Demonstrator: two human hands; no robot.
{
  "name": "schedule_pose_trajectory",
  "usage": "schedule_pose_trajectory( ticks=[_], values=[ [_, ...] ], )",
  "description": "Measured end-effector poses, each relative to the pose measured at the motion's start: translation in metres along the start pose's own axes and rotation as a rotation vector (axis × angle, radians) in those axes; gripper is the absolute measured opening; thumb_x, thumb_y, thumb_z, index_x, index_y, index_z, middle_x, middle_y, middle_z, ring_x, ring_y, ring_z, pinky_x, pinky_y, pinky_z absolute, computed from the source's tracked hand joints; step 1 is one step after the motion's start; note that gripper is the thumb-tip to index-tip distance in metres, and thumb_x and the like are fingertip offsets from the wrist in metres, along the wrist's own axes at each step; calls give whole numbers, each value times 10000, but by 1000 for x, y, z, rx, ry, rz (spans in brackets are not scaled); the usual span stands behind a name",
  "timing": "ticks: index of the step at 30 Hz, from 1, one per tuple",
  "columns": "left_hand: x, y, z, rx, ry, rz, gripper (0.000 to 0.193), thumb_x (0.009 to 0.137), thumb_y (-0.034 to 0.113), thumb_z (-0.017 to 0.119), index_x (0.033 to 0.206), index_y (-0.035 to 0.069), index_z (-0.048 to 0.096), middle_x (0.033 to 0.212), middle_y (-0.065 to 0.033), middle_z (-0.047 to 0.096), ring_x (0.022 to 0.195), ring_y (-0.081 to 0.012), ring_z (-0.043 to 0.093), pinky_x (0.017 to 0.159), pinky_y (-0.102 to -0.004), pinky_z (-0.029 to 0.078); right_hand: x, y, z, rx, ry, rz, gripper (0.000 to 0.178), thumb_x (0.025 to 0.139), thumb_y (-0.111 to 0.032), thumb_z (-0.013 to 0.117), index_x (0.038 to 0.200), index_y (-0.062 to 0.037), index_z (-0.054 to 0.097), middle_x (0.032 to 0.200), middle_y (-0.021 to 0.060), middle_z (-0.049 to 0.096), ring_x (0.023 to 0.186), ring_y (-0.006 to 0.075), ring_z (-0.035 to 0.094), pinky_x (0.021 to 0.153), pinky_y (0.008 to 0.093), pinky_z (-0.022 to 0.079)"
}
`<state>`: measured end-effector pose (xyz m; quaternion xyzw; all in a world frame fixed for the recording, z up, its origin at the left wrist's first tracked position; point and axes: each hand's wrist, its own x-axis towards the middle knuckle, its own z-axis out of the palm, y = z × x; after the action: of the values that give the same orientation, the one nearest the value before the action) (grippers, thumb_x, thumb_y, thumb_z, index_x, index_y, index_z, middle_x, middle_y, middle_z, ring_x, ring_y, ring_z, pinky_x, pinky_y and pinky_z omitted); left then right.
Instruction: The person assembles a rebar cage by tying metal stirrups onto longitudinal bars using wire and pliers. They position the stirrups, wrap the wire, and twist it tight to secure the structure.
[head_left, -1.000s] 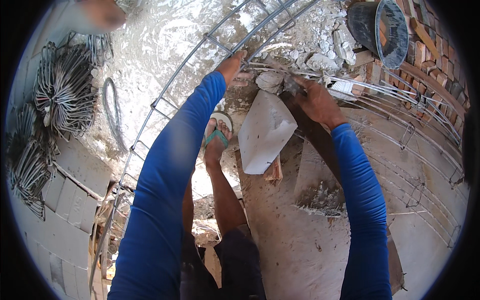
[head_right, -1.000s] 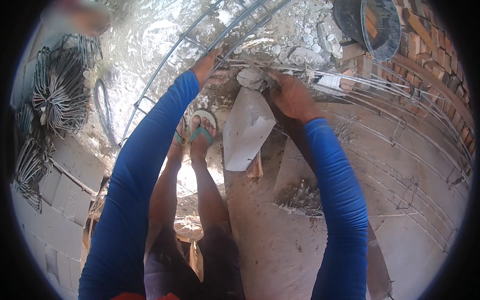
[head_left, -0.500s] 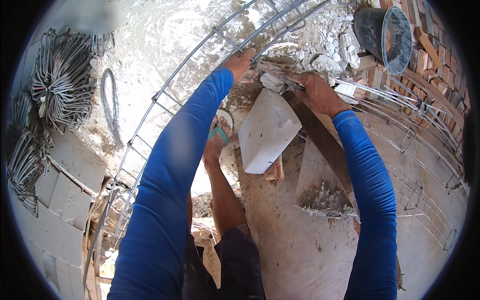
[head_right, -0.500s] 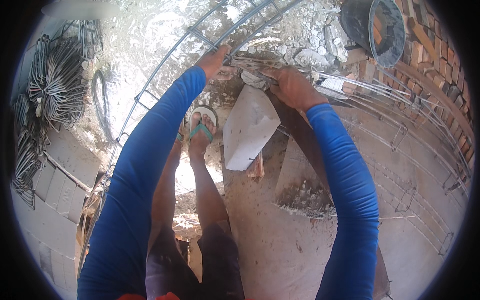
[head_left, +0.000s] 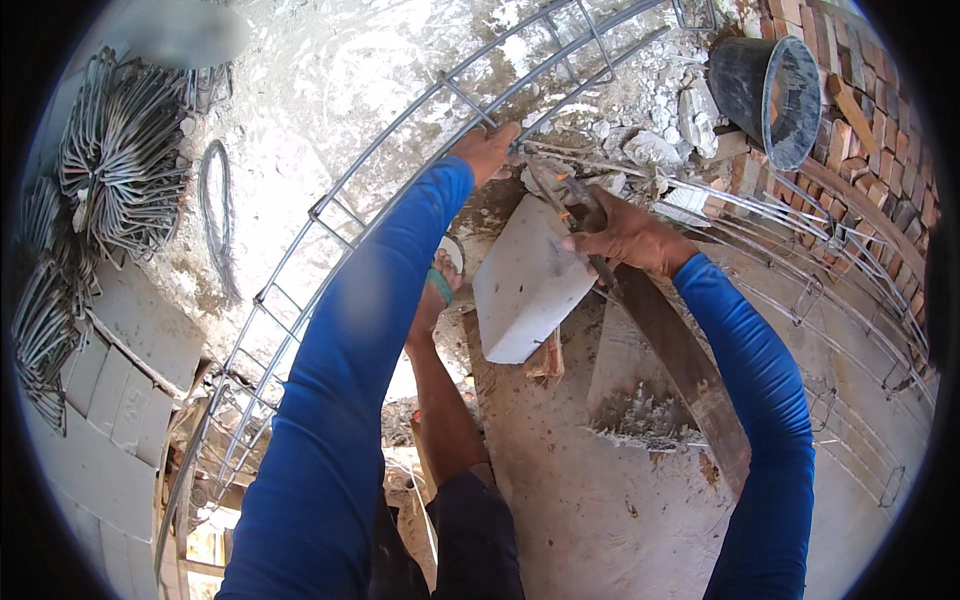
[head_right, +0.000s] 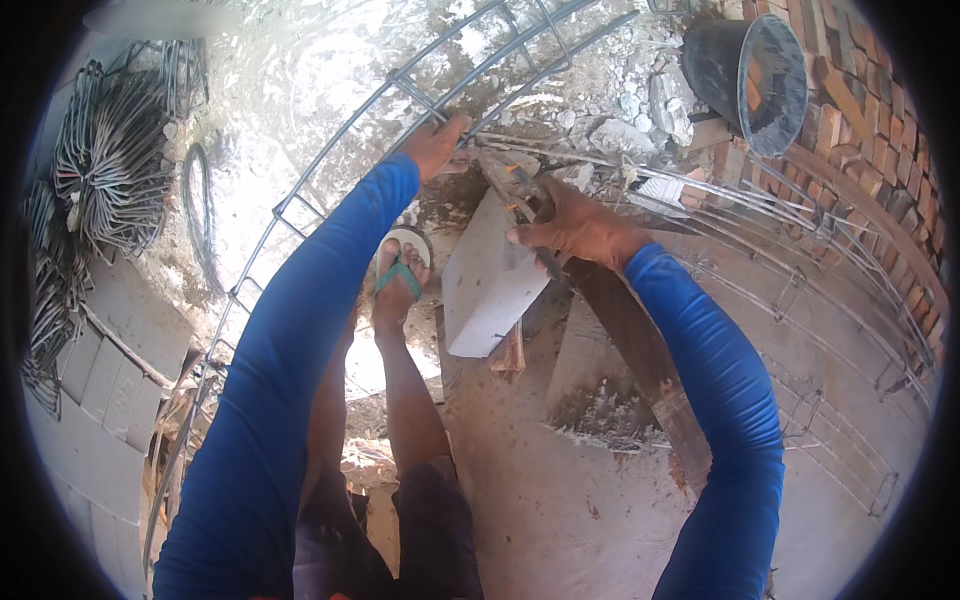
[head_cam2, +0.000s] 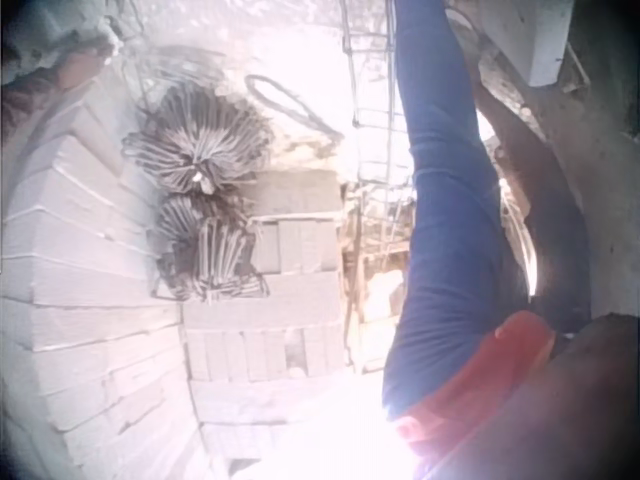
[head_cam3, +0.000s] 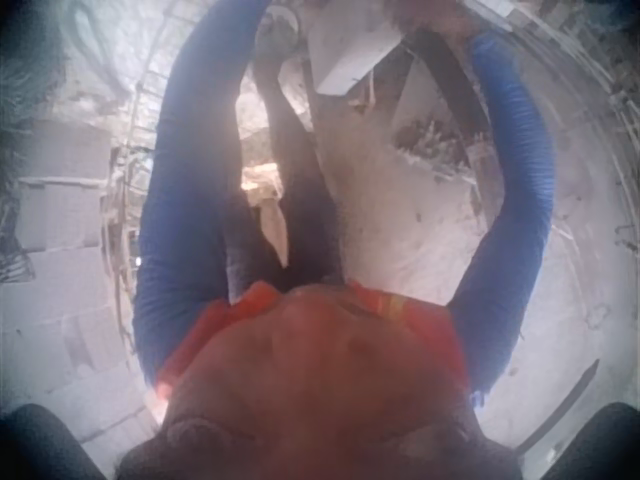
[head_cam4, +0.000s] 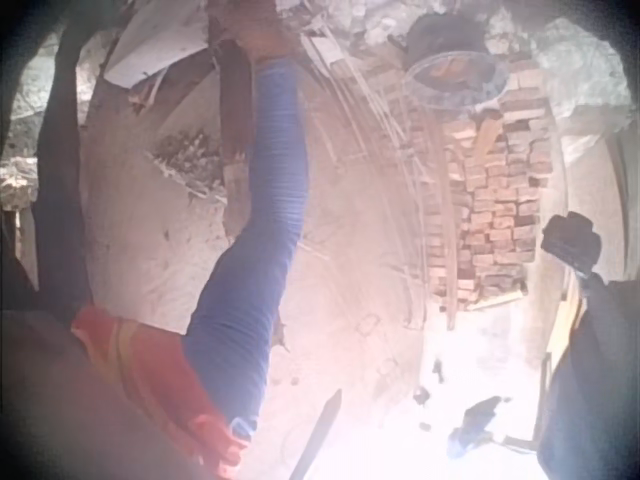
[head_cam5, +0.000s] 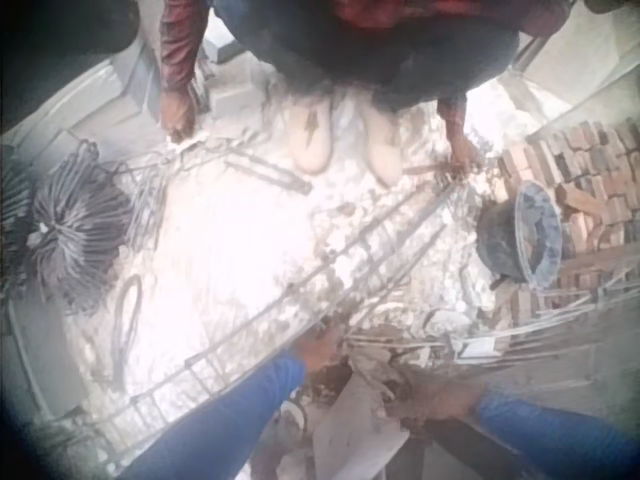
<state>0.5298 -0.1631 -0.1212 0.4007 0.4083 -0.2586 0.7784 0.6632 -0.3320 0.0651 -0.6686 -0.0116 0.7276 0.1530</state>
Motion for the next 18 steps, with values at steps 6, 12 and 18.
schedule_pose_trajectory(
  ticks=[6, 12, 18],
  values=[
    [9, -13, -5, 12, 55, -38, 682, 989, 439, 549, 1439, -49, 391, 1378, -197, 485, 1143, -272, 648, 925, -373, 593, -3, 17, -2, -1096, 719, -497, 703, 918, -312, 675, 1471, -26, 348, 1196, 244, 583, 984, 405, 659, 815, 516, 549],
    [-2, -2, -4, 18, -56, 21, 485, 1047, 393, 458, 1420, 83, 457, 1403, -238, 435, 1177, -312, 625, 947, -382, 591, -20, 5, 15, -694, 462, -130, 584, 998, -372, 623, 1385, 15, 420, 912, 138, 642, 744, 259, 667, 675, 397, 570],
    [-2, -2, -3, 91, -40, 19, 434, 1042, 370, 479, 1359, 75, 499, 1333, -204, 476, 1187, -307, 608, 994, -398, 590, -20, -12, 16, -1, 38, 74, 594, 971, -394, 671, 1347, 11, 451, 819, 87, 642, 677, 187, 643, 624, 351, 559]
  ],
)
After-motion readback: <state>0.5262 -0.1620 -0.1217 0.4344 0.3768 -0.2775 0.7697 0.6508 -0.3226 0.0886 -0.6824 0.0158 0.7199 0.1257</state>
